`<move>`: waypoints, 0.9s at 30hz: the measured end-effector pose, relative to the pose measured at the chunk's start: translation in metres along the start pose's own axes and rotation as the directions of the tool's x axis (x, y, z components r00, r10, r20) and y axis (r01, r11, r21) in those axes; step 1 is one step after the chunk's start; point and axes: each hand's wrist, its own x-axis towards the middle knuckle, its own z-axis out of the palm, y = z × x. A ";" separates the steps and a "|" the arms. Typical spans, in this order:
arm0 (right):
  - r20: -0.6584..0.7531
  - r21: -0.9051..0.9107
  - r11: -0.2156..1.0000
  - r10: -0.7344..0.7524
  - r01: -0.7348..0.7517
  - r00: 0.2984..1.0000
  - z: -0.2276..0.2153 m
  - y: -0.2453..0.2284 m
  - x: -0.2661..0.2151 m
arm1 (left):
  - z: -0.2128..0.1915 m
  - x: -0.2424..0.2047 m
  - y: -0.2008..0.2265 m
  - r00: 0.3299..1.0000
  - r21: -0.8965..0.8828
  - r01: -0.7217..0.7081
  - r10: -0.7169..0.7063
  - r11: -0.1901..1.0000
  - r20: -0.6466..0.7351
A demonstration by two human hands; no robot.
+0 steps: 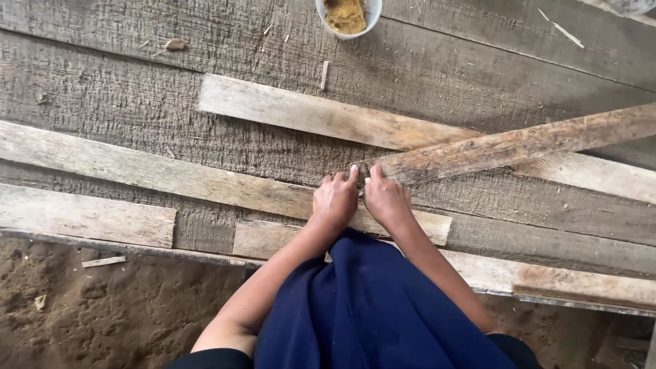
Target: The person uses a red utility knife to scrape and clean the surface of several wooden planks on a wooden workbench. They repeatedly scrape along the length of each plank, remove loose debris, and set the cleaned planks aside.
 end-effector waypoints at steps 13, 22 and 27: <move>0.096 -0.084 0.996 0.014 -0.006 0.995 -0.008 -0.006 0.018 | 0.013 0.005 -0.006 1.000 -0.029 -0.005 0.005 1.000 0.008; 0.253 -0.147 0.989 0.056 -0.019 0.966 -0.012 -0.009 0.019 | 0.025 0.020 -0.002 0.988 -0.023 0.039 -0.035 0.999 0.148; 0.258 -0.121 0.992 0.055 -0.024 0.965 -0.012 -0.009 -0.011 | 0.003 0.015 0.003 0.984 -0.029 0.047 -0.041 0.998 0.173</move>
